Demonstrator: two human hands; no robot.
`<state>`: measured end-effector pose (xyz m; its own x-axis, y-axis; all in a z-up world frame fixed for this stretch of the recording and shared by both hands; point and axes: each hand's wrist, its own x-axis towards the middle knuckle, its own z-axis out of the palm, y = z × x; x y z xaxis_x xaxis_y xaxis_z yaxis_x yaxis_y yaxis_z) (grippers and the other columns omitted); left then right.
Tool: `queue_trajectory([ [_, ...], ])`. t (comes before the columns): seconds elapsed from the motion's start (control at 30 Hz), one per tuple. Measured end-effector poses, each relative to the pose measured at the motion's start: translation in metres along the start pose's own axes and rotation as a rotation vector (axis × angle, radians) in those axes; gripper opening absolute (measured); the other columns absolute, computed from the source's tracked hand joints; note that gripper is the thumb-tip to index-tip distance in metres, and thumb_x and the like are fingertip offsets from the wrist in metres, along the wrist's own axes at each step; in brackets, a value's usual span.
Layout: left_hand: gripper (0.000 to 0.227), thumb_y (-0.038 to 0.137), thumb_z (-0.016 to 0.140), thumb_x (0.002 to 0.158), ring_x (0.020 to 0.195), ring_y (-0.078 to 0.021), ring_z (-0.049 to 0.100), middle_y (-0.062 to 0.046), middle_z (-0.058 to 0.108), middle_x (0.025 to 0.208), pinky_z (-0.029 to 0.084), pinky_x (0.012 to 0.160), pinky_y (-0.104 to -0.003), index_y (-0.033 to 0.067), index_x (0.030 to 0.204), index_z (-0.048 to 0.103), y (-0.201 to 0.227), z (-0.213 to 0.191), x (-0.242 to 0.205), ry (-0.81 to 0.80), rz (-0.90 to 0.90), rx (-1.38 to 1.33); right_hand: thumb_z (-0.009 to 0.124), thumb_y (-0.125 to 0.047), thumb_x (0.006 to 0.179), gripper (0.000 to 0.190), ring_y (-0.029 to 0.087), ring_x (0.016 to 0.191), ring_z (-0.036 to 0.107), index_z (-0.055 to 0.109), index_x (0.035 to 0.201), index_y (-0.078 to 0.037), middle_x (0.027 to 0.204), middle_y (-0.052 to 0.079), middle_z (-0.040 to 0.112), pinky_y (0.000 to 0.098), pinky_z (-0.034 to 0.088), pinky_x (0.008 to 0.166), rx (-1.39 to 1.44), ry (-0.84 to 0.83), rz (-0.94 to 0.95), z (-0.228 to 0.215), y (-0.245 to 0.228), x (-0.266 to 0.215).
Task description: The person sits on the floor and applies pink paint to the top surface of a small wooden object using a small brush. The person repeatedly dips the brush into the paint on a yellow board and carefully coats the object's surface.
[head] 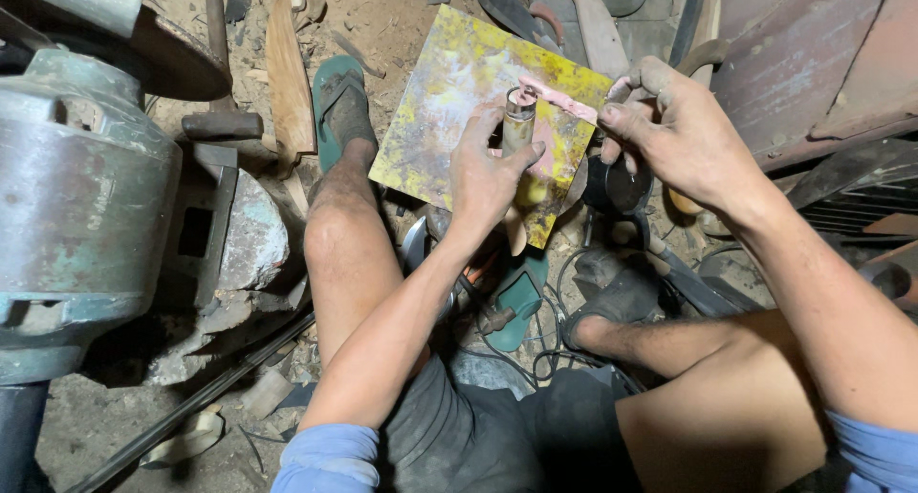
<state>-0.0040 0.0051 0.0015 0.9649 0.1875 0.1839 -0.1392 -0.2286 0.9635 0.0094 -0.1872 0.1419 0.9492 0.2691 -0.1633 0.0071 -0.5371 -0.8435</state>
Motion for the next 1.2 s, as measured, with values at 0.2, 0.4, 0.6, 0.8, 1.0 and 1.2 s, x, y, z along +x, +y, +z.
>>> queue_trajectory([
  [0.2, 0.061, 0.018, 0.086, 0.074, 0.120, -0.0313, 0.066, -0.015, 0.068, 0.128, 0.049, 0.104, -0.038, -0.0006, 0.128, 0.065, -0.003, -0.002, 0.000, -0.001, -0.005, 0.017, 0.084, -0.015, 0.090, 0.028, 0.004, 0.070, 0.048, 0.064, 0.104, 0.000, 0.080, 0.001, 0.056, 0.0235, 0.040, 0.060, -0.189, 0.019, -0.159, -0.008, 0.013, 0.006],
  [0.4, 0.062, 0.019, 0.086, 0.073, 0.113, -0.0302, 0.069, -0.015, 0.069, 0.125, 0.053, 0.097, -0.038, 0.0012, 0.129, 0.064, -0.005, -0.004, -0.001, 0.007, -0.059, 0.022, 0.077, -0.017, 0.091, 0.022, 0.005, 0.065, 0.052, 0.068, 0.104, -0.001, 0.077, -0.001, 0.064, 0.0233, 0.040, 0.057, -0.010, -0.017, 0.035, -0.005, 0.011, 0.004],
  [0.6, 0.062, 0.016, 0.083, 0.075, 0.098, -0.0264, 0.072, -0.016, 0.071, 0.121, 0.057, 0.086, -0.037, 0.0034, 0.133, 0.063, -0.008, -0.013, -0.003, -0.057, -0.142, 0.005, 0.065, -0.015, 0.102, 0.016, 0.006, 0.068, 0.059, 0.068, 0.110, 0.000, 0.082, 0.001, 0.069, 0.0220, 0.048, 0.061, 0.056, -0.079, 0.038, -0.002, 0.015, 0.004],
  [0.8, 0.059, 0.015, 0.083, 0.075, 0.096, -0.0251, 0.075, -0.017, 0.075, 0.109, 0.058, 0.084, -0.037, 0.0025, 0.128, 0.060, -0.022, -0.027, -0.003, -0.143, -0.243, 0.041, 0.066, -0.014, 0.104, 0.013, 0.007, 0.069, 0.058, 0.068, 0.110, -0.003, 0.086, 0.000, 0.067, 0.0240, 0.045, 0.061, 0.052, -0.031, 0.075, -0.004, 0.021, 0.009],
  [1.0, 0.059, 0.012, 0.082, 0.075, 0.103, -0.0314, 0.076, -0.017, 0.072, 0.116, 0.055, 0.070, -0.045, 0.0041, 0.129, 0.059, -0.063, -0.032, -0.054, -0.273, -0.377, -0.074, 0.073, -0.012, 0.102, 0.013, 0.006, 0.077, 0.055, 0.062, 0.102, -0.004, 0.088, -0.002, 0.061, 0.0251, 0.045, 0.068, -0.010, 0.031, -0.115, -0.021, 0.035, 0.011],
  [1.2, 0.050, 0.005, 0.077, 0.078, 0.109, -0.0395, 0.067, -0.020, 0.072, 0.112, 0.052, 0.093, -0.043, 0.0044, 0.126, 0.062, -0.132, 0.019, -0.163, -0.072, -0.353, 0.168, 0.080, -0.017, 0.096, 0.021, 0.008, 0.076, 0.058, 0.063, 0.093, -0.004, 0.087, -0.003, 0.063, 0.0293, 0.046, 0.068, -0.066, 0.075, -0.022, -0.025, 0.038, 0.005],
])
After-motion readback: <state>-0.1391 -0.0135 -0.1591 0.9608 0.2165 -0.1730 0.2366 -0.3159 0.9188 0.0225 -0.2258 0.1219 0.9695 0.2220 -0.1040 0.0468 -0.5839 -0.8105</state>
